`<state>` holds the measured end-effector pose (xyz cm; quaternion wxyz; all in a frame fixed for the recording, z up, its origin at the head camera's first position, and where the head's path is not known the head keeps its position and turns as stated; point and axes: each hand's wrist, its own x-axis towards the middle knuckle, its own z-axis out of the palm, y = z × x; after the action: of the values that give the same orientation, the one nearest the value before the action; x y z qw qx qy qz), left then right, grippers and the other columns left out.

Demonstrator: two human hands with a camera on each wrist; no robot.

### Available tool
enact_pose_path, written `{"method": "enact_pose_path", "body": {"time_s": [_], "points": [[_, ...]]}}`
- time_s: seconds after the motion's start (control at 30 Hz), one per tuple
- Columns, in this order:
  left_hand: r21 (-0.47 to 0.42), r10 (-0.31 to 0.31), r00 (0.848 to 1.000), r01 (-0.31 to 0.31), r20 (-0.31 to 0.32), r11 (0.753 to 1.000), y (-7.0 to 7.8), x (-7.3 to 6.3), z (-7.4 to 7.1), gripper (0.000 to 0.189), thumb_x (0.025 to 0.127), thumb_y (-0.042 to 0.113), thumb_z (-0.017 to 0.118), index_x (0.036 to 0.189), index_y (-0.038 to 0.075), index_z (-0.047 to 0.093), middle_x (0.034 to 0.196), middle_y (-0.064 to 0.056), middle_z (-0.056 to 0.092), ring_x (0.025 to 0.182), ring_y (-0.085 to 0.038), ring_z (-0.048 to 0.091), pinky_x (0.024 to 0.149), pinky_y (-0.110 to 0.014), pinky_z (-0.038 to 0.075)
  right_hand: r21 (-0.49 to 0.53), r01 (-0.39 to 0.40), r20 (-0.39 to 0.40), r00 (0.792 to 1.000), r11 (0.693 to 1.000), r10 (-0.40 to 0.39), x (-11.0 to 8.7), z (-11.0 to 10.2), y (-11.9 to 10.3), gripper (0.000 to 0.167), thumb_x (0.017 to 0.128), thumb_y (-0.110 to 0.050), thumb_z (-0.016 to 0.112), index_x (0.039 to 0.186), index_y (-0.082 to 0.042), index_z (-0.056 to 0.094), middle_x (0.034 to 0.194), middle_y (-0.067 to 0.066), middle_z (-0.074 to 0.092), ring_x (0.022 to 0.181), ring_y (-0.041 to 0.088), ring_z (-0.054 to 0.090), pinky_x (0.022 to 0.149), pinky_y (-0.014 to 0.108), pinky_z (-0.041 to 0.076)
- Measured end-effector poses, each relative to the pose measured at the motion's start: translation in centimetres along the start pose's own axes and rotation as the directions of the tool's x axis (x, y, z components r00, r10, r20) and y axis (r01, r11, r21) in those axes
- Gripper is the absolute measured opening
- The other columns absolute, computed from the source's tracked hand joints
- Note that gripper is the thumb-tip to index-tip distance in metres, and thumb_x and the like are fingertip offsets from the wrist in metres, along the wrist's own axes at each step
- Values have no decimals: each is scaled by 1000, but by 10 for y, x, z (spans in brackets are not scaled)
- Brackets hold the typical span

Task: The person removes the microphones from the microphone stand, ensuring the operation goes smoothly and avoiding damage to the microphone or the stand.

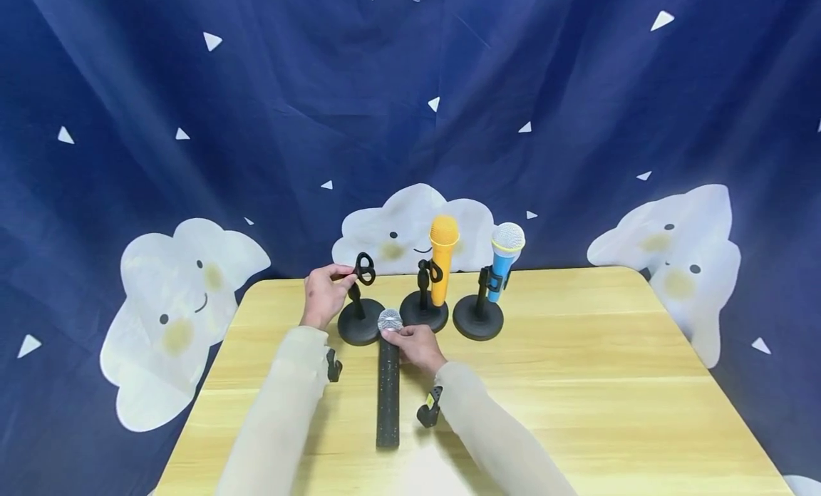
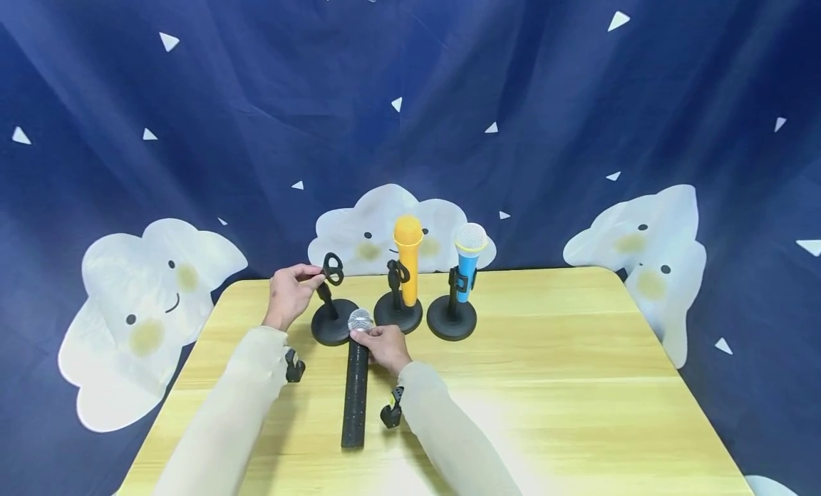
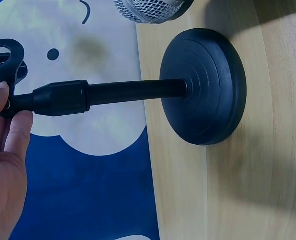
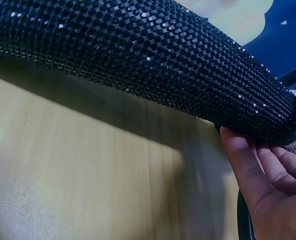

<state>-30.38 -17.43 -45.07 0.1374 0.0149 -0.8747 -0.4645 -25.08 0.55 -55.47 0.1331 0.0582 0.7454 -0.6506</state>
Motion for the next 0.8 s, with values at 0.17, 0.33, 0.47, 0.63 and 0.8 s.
{"method": "enact_pose_path", "body": {"time_s": [0.17, 0.33, 0.47, 0.63, 0.8], "points": [[18, -1, 1000, 1, 6, 1000, -1, 1, 1, 13, 89, 8, 77, 100, 2, 78, 100, -15, 75, 100, -31, 69, 90, -41, 54, 6, -15, -2, 1000, 1000, 15, 2, 0, 3, 36, 87, -30, 80, 95, 4, 75, 70, 5, 71, 58, 16, 69, 61, 37, 61], [32, 7, 1000, -8, 7, 999, 1, 3, 0, 14, 90, 9, 76, 101, 2, 78, 101, -16, 75, 103, -31, 68, 93, -41, 53, 5, -37, -20, 999, 999, 37, 5, 1, 1, 38, 85, -32, 82, 97, 4, 75, 72, 6, 71, 59, 15, 68, 60, 34, 61], [41, 17, 1000, -17, 1, 999, 2, 4, 0, 14, 90, 9, 76, 101, 2, 78, 102, -16, 75, 103, -31, 68, 92, -41, 53, -12, -42, -31, 999, 999, 42, 6, 1, 0, 37, 84, -32, 82, 95, 3, 76, 72, 5, 70, 58, 15, 69, 59, 33, 61], [31, 27, 1000, -27, -5, 999, 1, 3, 2, 13, 90, 8, 75, 101, 1, 78, 100, -16, 75, 102, -31, 69, 87, -41, 56, -28, -36, -44, 998, 999, 35, 6, 4, 1, 35, 83, -30, 83, 92, 3, 76, 69, 5, 70, 54, 14, 67, 56, 33, 60], [32, 37, 999, -37, -24, 999, -1, 4, 3, 14, 89, 7, 76, 102, 1, 78, 99, -16, 75, 98, -30, 70, 83, -41, 57, -35, -27, -51, 998, 999, 25, 7, 6, 3, 35, 83, -30, 84, 91, 3, 76, 69, 5, 70, 53, 12, 66, 54, 31, 59]]}}
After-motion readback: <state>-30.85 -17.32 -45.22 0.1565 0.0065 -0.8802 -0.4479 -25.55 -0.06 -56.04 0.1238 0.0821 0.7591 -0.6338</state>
